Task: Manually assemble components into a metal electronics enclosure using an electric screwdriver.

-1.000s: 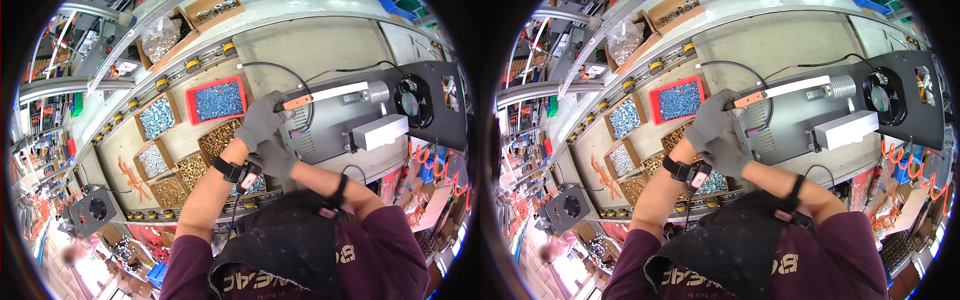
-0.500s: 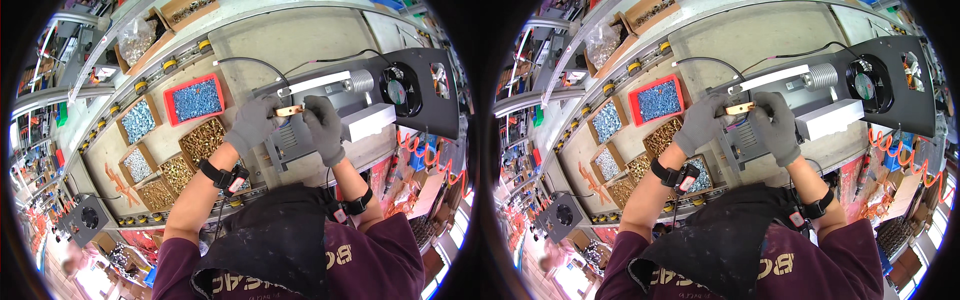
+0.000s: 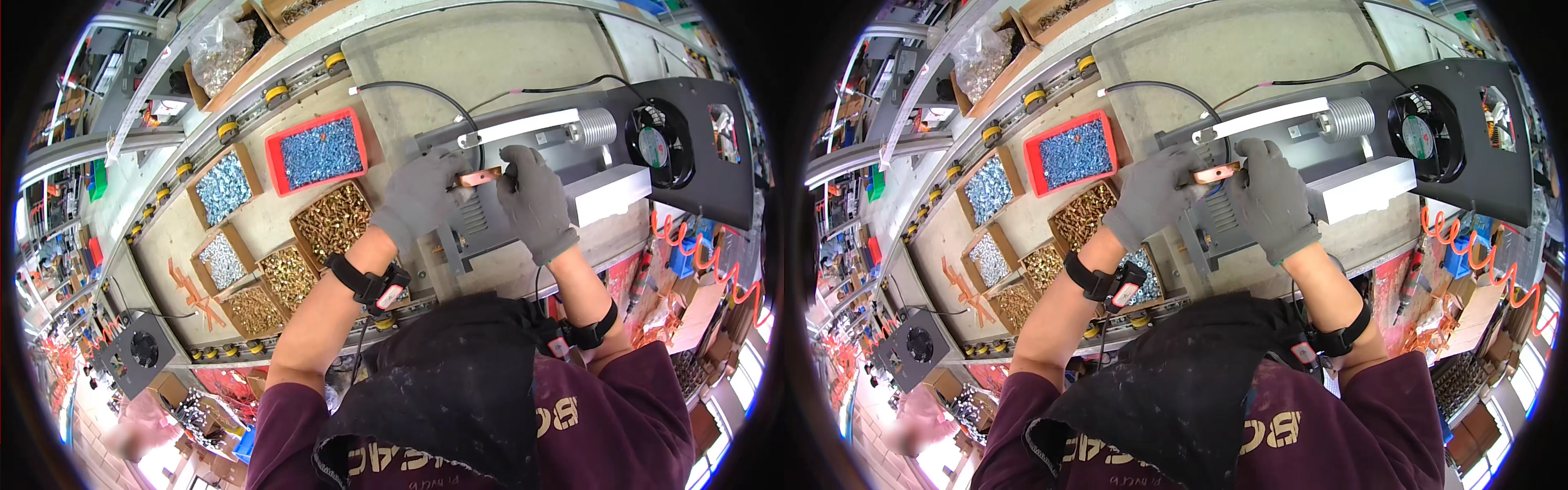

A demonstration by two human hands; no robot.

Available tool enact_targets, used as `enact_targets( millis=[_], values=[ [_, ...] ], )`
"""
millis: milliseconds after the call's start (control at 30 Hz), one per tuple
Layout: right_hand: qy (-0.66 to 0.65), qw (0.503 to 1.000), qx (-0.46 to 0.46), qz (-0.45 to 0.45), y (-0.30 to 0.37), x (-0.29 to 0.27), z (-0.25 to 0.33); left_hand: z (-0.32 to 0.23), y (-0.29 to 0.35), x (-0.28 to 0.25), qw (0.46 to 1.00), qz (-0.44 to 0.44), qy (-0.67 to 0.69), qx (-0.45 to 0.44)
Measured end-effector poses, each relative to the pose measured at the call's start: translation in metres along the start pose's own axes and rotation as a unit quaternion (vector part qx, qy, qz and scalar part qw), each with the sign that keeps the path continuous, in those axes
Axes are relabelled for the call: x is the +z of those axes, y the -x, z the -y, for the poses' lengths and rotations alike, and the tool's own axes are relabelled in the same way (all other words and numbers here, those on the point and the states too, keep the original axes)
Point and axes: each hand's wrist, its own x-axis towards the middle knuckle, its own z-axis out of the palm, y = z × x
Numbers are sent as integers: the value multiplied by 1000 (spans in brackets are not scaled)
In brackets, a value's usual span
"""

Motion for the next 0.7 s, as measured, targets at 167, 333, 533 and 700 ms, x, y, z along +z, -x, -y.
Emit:
enact_targets(
  millis=[167,333,533,700],
  values=[
    [69,997,-30,26,-3,6,-2,-1,1,4,1000,12,-21,1],
    [-175,981,54,64,-7,1,-21,-2,0,0,1000,-12,9,12],
    [-418,865,169,218,-5,3,-36,-3,2,-10,997,52,50,-25],
    [-442,867,124,193,-4,14,-36,5,8,-17,977,77,182,-76]
  ],
)
